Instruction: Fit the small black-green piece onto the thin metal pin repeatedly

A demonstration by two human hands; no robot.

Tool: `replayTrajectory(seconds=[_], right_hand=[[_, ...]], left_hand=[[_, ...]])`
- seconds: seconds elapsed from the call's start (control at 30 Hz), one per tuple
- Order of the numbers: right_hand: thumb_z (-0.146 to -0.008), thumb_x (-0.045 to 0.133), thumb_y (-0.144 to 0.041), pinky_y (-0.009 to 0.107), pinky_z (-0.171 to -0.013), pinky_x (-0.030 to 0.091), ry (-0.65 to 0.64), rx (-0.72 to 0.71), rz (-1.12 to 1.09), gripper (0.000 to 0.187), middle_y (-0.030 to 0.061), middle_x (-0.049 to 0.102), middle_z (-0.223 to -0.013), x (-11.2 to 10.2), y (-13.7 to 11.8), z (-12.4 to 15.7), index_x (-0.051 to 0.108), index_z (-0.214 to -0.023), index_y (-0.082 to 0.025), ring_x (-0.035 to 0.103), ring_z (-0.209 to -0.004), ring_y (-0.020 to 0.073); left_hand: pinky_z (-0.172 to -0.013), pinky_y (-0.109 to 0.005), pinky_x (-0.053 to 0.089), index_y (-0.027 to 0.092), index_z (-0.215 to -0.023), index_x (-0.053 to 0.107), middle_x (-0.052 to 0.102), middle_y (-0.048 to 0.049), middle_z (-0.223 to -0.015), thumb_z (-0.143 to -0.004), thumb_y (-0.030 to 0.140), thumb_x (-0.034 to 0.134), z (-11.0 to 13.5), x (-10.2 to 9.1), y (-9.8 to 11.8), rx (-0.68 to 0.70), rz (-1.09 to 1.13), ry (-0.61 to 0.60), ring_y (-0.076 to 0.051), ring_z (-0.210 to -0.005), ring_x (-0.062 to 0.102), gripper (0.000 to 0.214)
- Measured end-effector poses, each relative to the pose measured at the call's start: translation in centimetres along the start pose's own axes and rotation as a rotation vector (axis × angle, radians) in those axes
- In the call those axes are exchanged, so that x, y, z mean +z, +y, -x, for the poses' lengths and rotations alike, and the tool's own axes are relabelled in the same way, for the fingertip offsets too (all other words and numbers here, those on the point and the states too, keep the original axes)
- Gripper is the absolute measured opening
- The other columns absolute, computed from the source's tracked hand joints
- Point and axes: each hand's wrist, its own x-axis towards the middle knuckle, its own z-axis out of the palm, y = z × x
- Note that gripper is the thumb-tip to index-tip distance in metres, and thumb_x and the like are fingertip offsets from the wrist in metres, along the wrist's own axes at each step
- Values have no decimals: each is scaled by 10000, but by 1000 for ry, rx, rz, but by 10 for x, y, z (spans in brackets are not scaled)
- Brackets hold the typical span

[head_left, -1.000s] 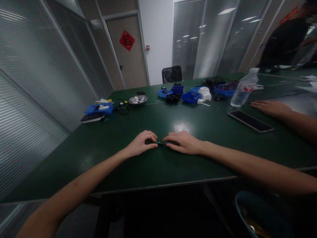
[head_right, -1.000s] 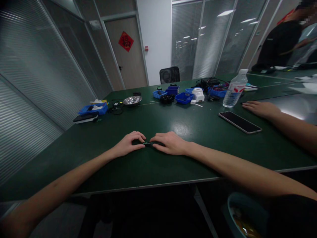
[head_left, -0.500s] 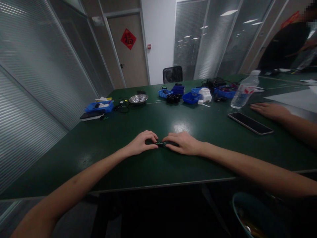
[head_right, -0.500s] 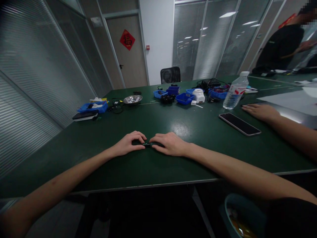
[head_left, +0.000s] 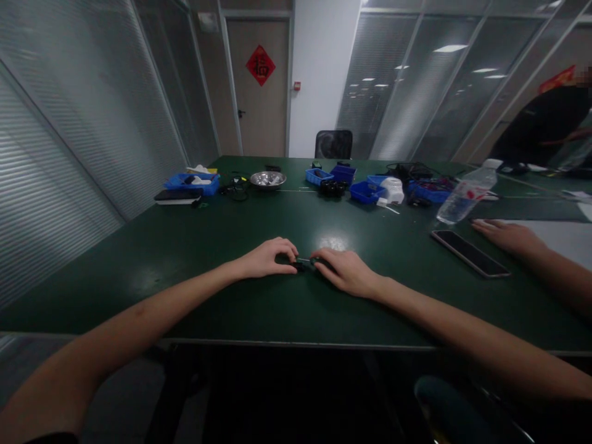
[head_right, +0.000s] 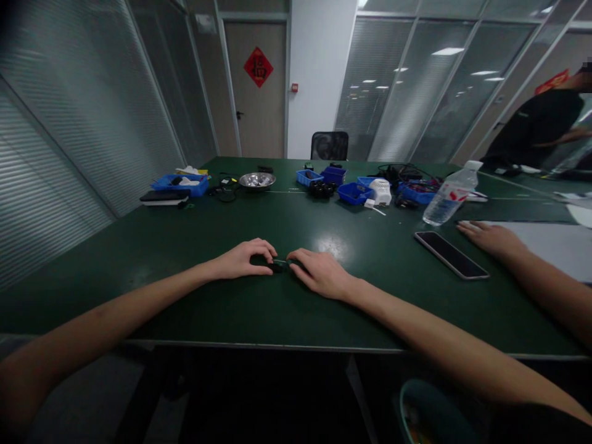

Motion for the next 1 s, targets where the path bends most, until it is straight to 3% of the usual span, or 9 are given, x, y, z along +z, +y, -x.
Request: replayTrajectory(seconds=[0.23, 0.4, 0.5, 0.67, 0.77, 0.9, 1.0], right_hand=[[-1124, 478, -417, 388, -832, 535, 158, 133, -73, 329, 108, 781, -1151, -1, 4, -2, 658, -1305, -208, 721, -946, 248], [-1109, 494, -421, 395, -838, 540, 193, 193, -98, 332, 111, 788, -1129, -2, 8, -4, 681, -1267, -196, 729, -951, 257], [-1101, 501, -420, 401, -849, 543, 199, 196, -91, 332, 114, 790, -1128, -2, 10, -4, 690, -1259, -197, 731, -950, 258], [-1097, 509, -425, 400, -853, 546, 206, 199, -94, 329, 107, 792, -1133, -1, 12, -3, 695, -1256, -204, 737, -974, 261], [-1098, 511, -421, 399, -860, 547, 192, 206, -97, 330, 105, 791, -1157, -1, 11, -3, 690, -1270, -205, 739, -990, 260], [-1100, 512, -421, 399, -869, 549, 186, 198, -88, 330, 105, 791, -1161, -1, 12, -3, 691, -1274, -205, 738, -994, 258], [-1100, 513, -420, 396, -869, 551, 179, 183, -81, 327, 98, 789, -1160, 0, 14, -3, 693, -1279, -215, 738, -998, 254]], left_hand=[[-1158, -506, 393, 207, -1021, 730, 665, -108, -1406, -982, 420, 750, 13, -14, 1, -16, -68, -66, -325, -1346, 566, 217], [-1199, -545, 349, 222, -1065, 723, 616, -101, -1508, -1015, 377, 692, 14, -6, 12, 13, -72, -73, -345, -1433, 511, 165], [-1192, -525, 366, 236, -1143, 735, 631, -104, -1498, -1028, 347, 673, 13, 1, 17, 61, -64, -61, -334, -1436, 525, 171], [-1171, -497, 380, 287, -1397, 702, 710, -91, -1413, -1050, 348, 656, 11, 2, 22, 141, -101, -71, -310, -1376, 595, 356], [-1143, -497, 388, 289, -1339, 745, 738, -82, -1380, -1089, 363, 599, 9, 1, 22, 180, -201, -96, -305, -1320, 627, 300], [-1101, -483, 423, 253, -1288, 771, 768, -109, -1279, -1095, 370, 577, 11, -7, 11, 175, -296, -66, -303, -1224, 665, 298], [-1091, -472, 442, 231, -1274, 776, 765, -117, -1249, -1082, 396, 577, 22, -30, -14, 78, -362, -27, -297, -1190, 676, 322]])
